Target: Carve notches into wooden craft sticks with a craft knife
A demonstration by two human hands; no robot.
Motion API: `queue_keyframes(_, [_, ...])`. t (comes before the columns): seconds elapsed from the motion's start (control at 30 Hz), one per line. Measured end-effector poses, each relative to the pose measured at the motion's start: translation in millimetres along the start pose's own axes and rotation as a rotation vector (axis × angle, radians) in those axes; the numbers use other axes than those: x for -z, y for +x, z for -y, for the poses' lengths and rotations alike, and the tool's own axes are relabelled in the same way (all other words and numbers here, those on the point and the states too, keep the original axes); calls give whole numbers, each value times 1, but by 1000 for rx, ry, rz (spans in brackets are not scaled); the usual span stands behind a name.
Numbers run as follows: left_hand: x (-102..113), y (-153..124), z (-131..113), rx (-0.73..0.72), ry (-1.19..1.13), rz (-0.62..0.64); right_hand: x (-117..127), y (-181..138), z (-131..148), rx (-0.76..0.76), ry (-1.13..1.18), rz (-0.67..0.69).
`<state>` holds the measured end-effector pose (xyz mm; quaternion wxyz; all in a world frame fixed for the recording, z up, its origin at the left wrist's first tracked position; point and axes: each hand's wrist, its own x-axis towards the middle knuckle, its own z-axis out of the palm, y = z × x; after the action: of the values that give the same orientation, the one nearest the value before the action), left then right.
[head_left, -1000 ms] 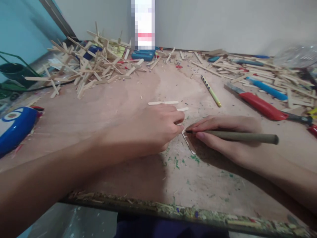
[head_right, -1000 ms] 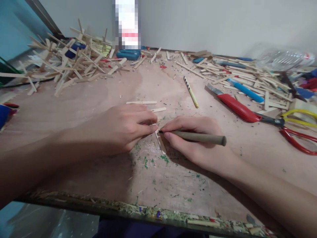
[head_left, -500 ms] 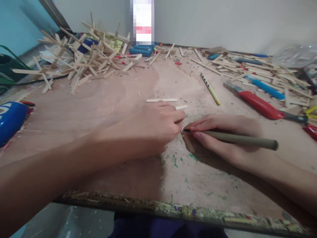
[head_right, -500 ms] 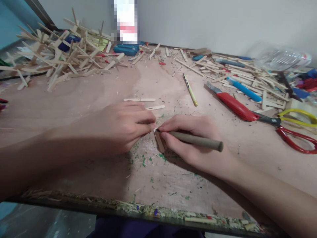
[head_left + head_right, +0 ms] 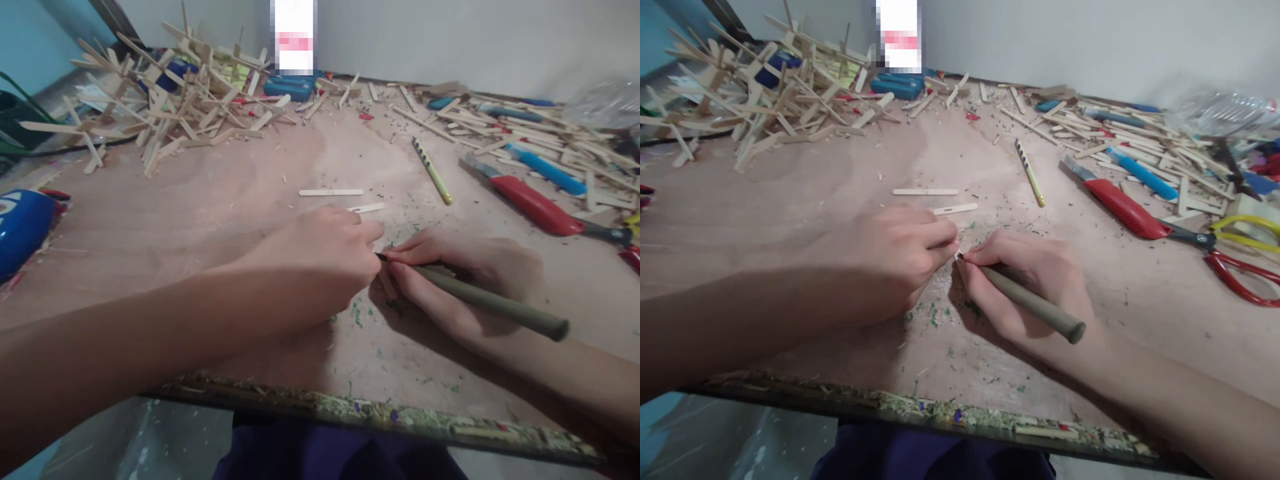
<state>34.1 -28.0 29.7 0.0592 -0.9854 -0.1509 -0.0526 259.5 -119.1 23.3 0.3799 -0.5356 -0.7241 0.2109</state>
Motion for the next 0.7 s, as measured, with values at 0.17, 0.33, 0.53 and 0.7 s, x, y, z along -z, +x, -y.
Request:
queue_keyframes(0.17, [-6,-1,0,-4,52,-72,-3,0,1,46,-95,-16])
queue_keyframes(0.33, [-4,-1,1,-15,47,-73,-3,-1,2,63,-123,-31])
queue_keyframes(0.53, [-2,-1,1,-8,32,-43,-2,0,1,84,-80,-36])
queue_keyframes(0.7, [0,-1,-1,10,11,-27,-3,0,-3,128,-67,-54])
